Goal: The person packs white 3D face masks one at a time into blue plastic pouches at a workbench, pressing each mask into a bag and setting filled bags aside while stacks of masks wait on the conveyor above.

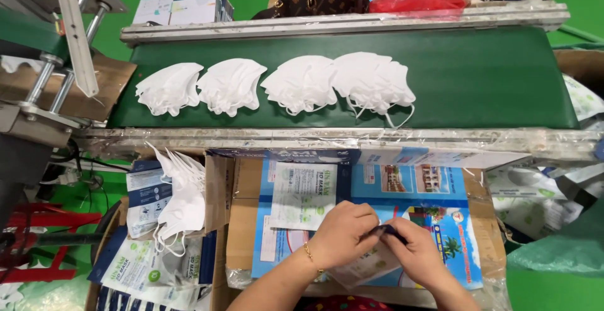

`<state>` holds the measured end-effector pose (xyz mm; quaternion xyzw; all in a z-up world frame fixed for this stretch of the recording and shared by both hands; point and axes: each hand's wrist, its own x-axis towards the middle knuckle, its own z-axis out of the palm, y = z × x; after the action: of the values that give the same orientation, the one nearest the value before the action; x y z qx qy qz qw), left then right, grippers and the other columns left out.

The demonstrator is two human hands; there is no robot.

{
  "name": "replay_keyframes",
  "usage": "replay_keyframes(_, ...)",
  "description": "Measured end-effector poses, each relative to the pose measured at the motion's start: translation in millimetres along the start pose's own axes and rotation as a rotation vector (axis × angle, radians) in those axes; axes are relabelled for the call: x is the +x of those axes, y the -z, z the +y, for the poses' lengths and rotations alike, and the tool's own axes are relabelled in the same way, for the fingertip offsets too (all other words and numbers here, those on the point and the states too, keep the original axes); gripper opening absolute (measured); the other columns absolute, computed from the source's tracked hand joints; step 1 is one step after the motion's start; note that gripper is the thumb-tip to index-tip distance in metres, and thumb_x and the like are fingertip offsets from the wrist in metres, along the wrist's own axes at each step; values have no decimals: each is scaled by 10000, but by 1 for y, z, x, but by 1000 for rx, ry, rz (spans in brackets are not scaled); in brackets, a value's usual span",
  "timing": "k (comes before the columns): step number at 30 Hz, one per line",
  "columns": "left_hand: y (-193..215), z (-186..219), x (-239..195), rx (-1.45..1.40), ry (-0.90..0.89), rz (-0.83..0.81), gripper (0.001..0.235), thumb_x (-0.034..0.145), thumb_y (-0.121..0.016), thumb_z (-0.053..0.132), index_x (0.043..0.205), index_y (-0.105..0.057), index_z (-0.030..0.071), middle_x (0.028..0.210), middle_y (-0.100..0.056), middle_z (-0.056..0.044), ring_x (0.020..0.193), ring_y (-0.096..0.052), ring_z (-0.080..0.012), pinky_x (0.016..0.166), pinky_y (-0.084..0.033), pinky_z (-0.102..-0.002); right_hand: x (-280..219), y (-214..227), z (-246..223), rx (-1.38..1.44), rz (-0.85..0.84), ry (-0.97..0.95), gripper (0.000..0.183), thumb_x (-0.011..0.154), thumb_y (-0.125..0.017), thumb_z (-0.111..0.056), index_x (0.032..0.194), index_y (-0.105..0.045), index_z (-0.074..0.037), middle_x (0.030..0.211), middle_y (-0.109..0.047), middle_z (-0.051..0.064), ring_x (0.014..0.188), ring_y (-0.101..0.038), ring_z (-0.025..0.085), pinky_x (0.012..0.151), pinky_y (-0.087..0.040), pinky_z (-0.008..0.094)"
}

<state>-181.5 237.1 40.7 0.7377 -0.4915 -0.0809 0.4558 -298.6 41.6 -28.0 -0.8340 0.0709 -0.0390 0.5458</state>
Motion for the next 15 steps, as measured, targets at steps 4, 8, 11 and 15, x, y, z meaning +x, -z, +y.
replay_keyframes(4, 5, -6, 9, 51, 52, -35, 119, 894, -713, 199, 929, -697, 87, 958, -668, -72, 870, -623, -317, 780, -499, -428, -4, 17, 42, -64, -76, -129, 122, 876, -715, -137, 954, -702, -44, 800, -683, 89, 719, -660, 187, 674, -538, 315)
replay_keyframes(8, 12, -29, 45, -29, -13, 206, 192, 990, -673, 234, 1110, -720, 91, 1216, -714, -110, 1210, -657, -332, 1032, -527, -412, -19, 53, 87, 94, 437, -217, 209, 1006, -608, -174, 1026, -676, 22, 898, -685, 119, 826, -621, 203, 749, -503, 325)
replay_keyframes(11, 25, -28, 107, 4, -10, 386, 381, 992, -665, 264, 1315, -633, 64, 1391, -639, -167, 1309, -605, -359, 1088, -497, -419, -9, 76, 16, 625, 738, -171, 270, 1087, -514, -253, 1129, -641, -18, 1079, -695, 89, 946, -647, 171, 859, -517, 326)
replay_keyframes(15, -23, -57, 202, 127, -48, 382, 606, 930, -724, 343, 1405, -535, 17, 1482, -525, -260, 1395, -474, -438, 1174, -371, -515, -10, 65, 43, 919, 743, -81, 306, 1060, -501, -282, 1255, -607, -71, 1175, -680, 57, 959, -673, 165, 892, -536, 334)
